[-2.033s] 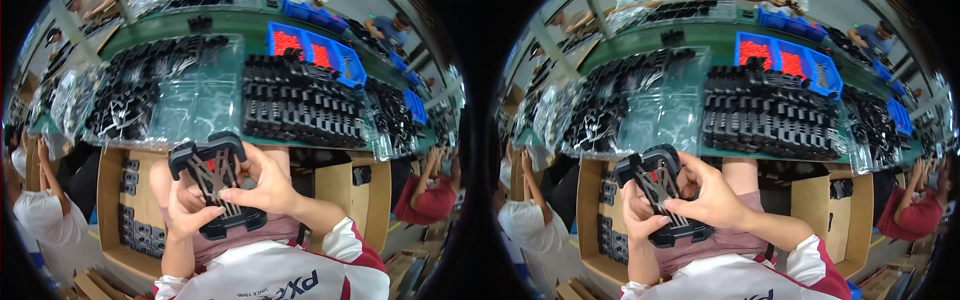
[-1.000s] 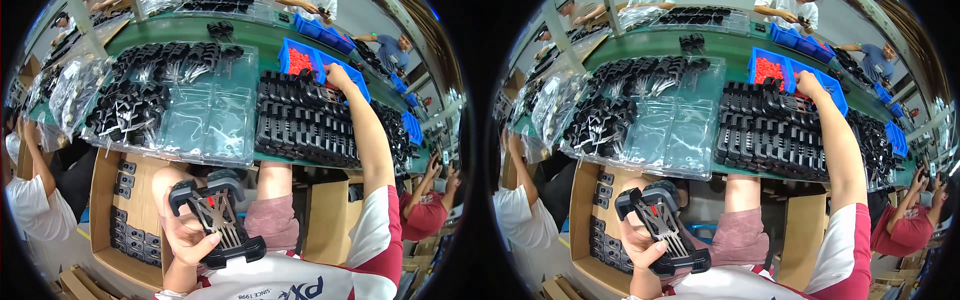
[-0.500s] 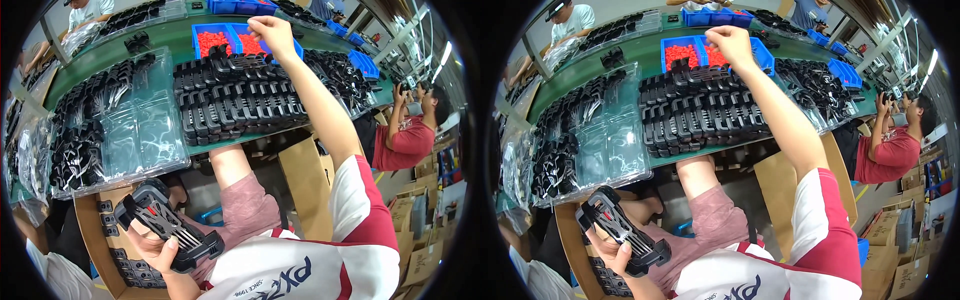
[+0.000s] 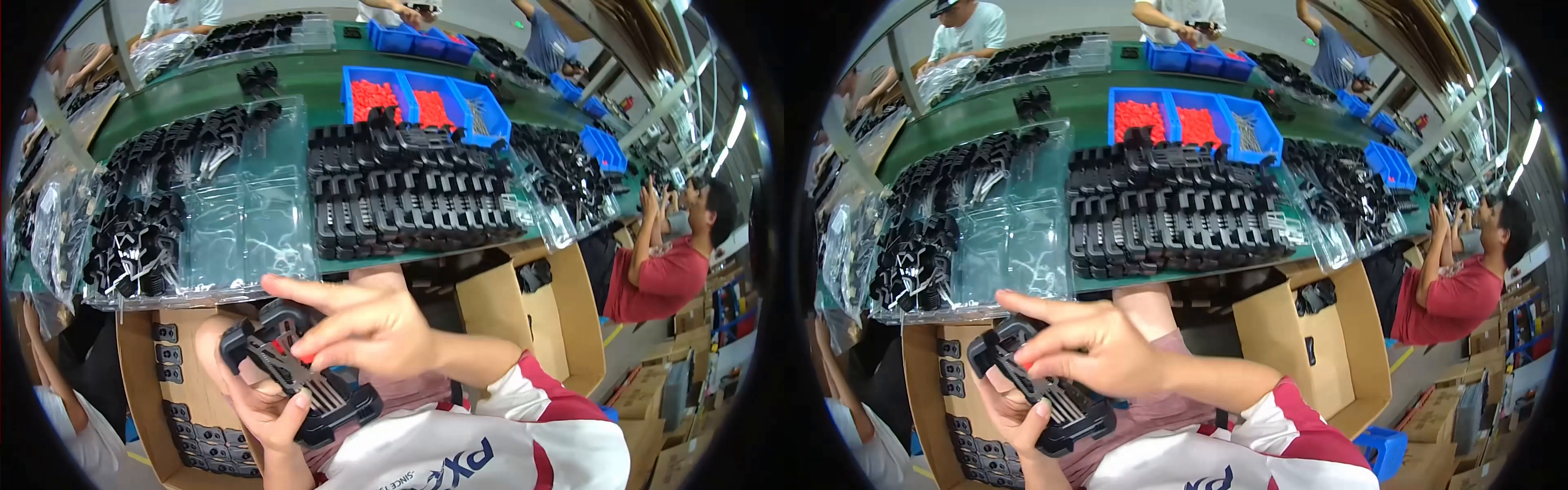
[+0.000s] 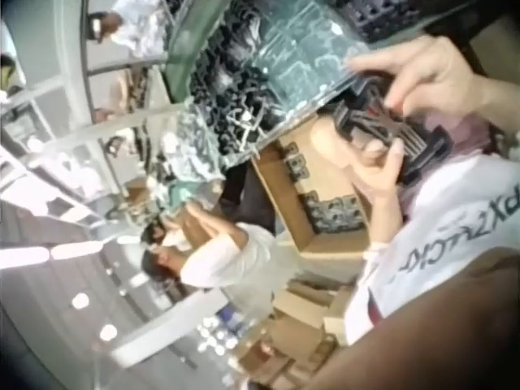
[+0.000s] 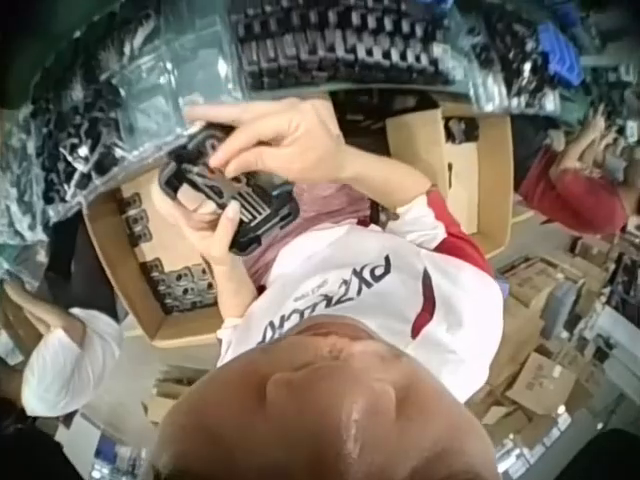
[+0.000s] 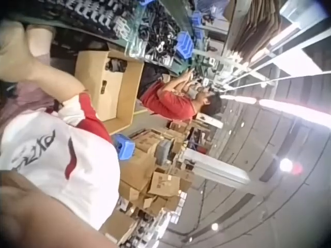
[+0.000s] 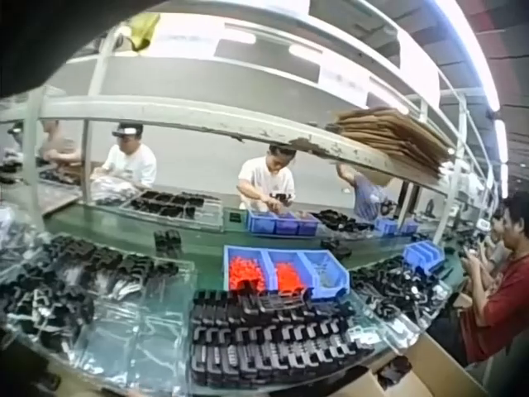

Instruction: Assembling plastic components to create car phone holders on a production line.

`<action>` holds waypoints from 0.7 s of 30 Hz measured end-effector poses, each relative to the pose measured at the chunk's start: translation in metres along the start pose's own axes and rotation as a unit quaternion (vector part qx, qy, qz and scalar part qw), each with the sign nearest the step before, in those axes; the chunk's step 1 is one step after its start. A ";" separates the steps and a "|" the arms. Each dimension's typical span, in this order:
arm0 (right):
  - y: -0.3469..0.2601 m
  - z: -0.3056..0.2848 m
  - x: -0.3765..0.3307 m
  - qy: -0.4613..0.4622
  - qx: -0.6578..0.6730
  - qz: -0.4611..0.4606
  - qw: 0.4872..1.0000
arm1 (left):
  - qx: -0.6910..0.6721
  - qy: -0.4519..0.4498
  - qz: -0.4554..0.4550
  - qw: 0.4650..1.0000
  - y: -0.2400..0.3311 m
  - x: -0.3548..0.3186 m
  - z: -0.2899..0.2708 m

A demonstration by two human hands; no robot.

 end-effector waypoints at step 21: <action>-0.009 0.048 0.009 -0.075 -0.306 -0.146 0.938 | -0.117 -0.061 -0.074 0.989 0.001 -0.011 -0.012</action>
Point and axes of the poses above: each hand's wrist, its own x-axis towards the middle knuckle, its own z-axis out of the palm, y = z × x, the point moved 10 cm from there along x, towards the middle knuckle
